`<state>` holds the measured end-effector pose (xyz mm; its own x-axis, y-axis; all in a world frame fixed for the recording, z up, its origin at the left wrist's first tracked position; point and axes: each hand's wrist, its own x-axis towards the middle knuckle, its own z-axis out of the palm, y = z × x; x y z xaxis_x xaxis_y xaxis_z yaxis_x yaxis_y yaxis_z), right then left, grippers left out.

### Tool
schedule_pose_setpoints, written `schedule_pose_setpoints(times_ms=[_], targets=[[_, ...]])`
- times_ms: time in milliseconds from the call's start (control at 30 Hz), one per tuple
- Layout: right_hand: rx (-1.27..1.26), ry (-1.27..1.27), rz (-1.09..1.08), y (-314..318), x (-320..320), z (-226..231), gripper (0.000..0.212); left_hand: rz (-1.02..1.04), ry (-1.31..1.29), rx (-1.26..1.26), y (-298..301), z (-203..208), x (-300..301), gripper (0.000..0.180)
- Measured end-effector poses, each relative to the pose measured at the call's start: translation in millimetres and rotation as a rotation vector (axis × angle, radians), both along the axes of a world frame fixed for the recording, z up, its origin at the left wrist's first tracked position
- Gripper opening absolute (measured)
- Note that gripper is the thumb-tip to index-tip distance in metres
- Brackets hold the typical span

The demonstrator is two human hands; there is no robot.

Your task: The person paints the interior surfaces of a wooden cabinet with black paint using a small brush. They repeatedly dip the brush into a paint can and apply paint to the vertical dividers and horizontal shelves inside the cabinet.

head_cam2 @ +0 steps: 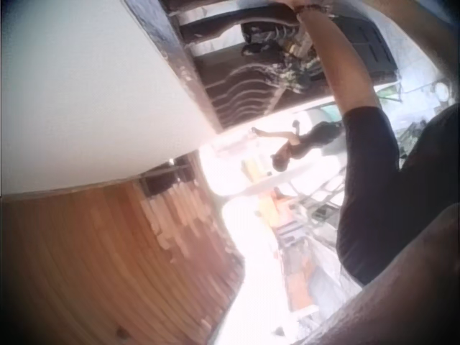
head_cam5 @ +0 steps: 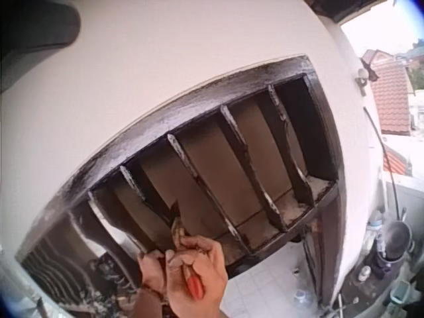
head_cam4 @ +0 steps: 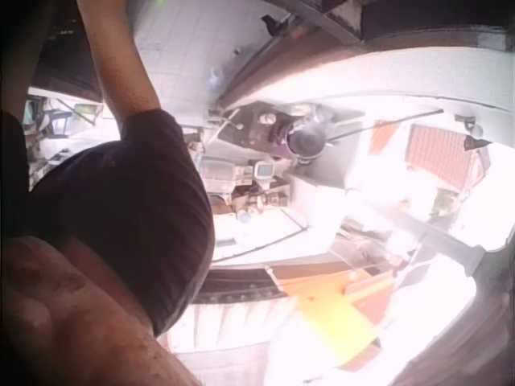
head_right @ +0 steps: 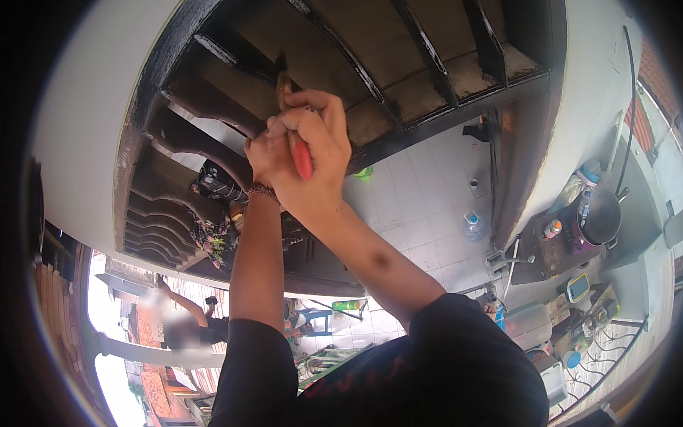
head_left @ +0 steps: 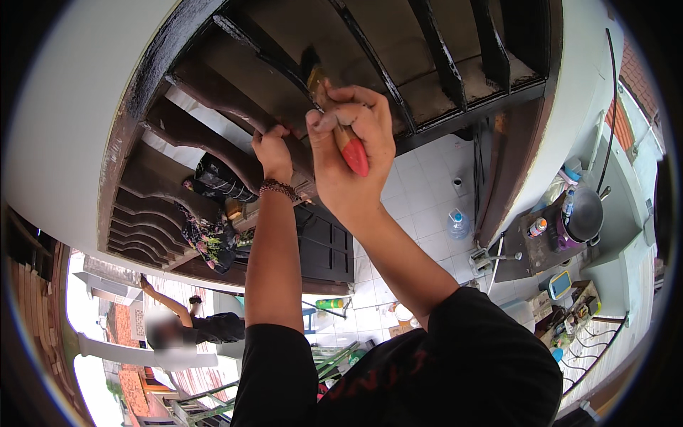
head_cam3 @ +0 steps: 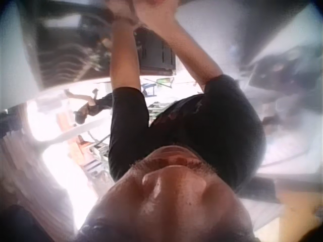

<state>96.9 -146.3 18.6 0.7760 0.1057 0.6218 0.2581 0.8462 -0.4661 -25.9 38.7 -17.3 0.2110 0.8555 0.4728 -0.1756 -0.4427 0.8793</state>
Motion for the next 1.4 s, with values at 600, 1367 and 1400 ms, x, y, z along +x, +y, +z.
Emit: schedule_pose_setpoints(times_ms=[600,1367,1400], targets=[[-0.551,-0.668,0.581,28.2,140.9,29.3,0.015,0.33,0.026,-0.102,-26.1,14.5,26.9,0.027],[-0.707,-1.201,0.184,-6.6,67.4,56.1,0.013,0.436,0.101,-0.115,-34.6,14.5,23.0,0.036],[-0.754,-1.162,0.144,-1.7,66.4,57.6,0.013,0.443,0.092,-0.113,-36.4,15.4,22.5,0.035]])
